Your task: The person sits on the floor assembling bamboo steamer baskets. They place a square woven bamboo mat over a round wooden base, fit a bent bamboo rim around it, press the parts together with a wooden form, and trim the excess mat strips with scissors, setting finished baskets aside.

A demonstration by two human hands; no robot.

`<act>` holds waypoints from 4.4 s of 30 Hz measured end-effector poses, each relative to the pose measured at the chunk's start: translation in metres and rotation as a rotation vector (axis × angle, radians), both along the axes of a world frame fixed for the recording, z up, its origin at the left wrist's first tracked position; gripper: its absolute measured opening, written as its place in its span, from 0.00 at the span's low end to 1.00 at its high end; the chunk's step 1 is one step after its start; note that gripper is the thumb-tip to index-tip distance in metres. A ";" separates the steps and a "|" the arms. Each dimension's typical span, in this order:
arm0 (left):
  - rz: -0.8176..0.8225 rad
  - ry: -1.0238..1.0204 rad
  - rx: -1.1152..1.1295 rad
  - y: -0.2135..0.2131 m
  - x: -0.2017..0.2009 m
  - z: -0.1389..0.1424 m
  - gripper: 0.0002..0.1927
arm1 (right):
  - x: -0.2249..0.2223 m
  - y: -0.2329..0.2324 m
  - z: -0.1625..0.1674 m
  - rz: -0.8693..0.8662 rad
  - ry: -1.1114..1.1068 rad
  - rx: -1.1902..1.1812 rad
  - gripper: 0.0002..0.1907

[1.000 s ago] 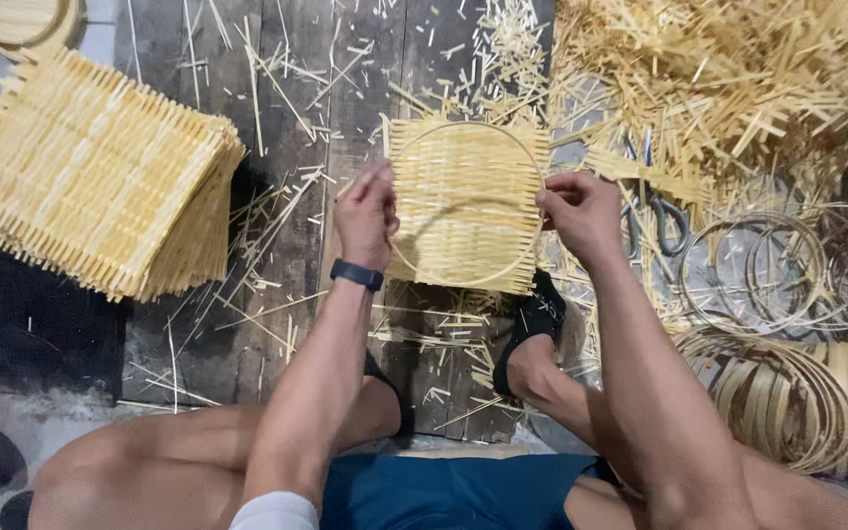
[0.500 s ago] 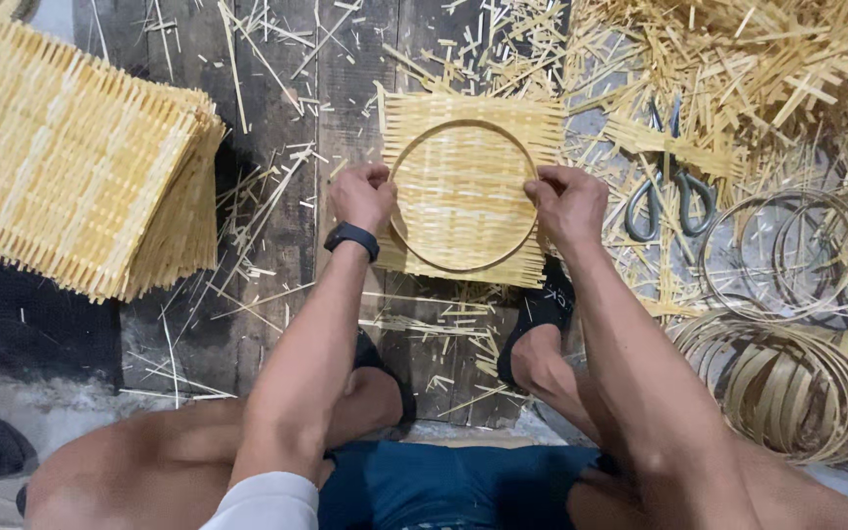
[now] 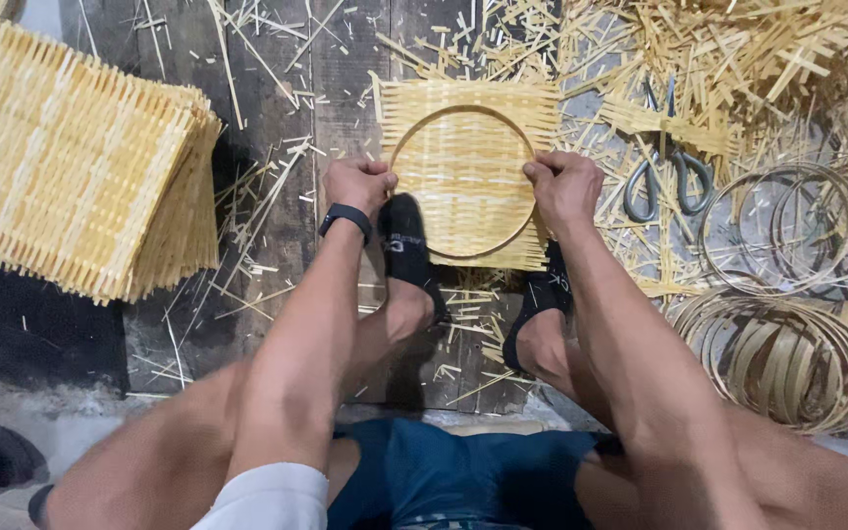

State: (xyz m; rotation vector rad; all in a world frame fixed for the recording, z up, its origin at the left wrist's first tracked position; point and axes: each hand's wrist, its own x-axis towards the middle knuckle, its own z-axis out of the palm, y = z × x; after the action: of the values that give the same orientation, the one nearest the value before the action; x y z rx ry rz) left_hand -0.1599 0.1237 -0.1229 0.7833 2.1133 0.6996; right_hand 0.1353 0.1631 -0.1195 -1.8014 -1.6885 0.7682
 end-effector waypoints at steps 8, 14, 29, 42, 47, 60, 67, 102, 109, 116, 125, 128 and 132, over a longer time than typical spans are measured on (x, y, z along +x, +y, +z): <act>-0.004 0.027 0.089 -0.003 0.000 -0.002 0.11 | -0.002 0.004 0.013 -0.008 0.027 -0.100 0.11; 0.000 0.001 0.033 -0.007 0.000 -0.014 0.10 | 0.008 0.008 0.002 0.029 0.063 -0.126 0.10; -0.605 0.257 0.567 0.091 0.044 -0.013 0.13 | -0.098 -0.064 -0.007 0.912 -0.676 0.389 0.44; -0.529 0.119 0.441 0.094 0.047 -0.018 0.10 | -0.088 -0.080 -0.038 0.825 -0.715 0.553 0.39; -0.567 0.199 0.436 0.092 0.049 -0.018 0.10 | -0.071 -0.048 0.004 0.863 -0.340 0.312 0.33; -0.608 0.022 0.087 0.133 0.045 -0.037 0.25 | -0.061 0.097 -0.017 0.233 0.150 -0.218 0.08; -0.560 0.017 0.147 0.133 0.051 -0.031 0.23 | -0.045 0.082 -0.003 0.395 -0.173 0.224 0.19; -0.489 0.312 0.572 0.077 0.031 -0.009 0.35 | 0.000 0.109 0.095 0.603 -0.414 -0.022 0.28; -0.706 0.221 0.615 0.052 0.092 0.059 0.20 | 0.240 0.017 0.151 0.371 -0.703 -0.417 0.23; -1.359 0.703 0.440 -0.035 0.111 0.037 0.20 | 0.226 0.004 -0.009 0.114 -0.476 -0.323 0.30; -0.408 0.469 0.116 -0.004 0.149 0.003 0.68 | 0.209 0.046 -0.034 -0.033 -0.387 -0.470 0.43; -0.162 0.470 -0.096 0.019 0.182 -0.002 0.56 | 0.213 0.049 -0.044 0.028 -0.456 -0.609 0.37; -0.465 0.484 0.111 0.019 0.163 -0.001 0.35 | 0.226 0.015 -0.056 -0.021 0.249 -0.910 0.26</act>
State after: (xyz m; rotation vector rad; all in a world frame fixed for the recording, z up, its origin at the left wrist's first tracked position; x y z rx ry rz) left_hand 0.0036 0.1428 -0.1239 1.5696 2.1873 0.3997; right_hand 0.3613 0.1781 -0.1757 -2.1260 -1.2164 1.8731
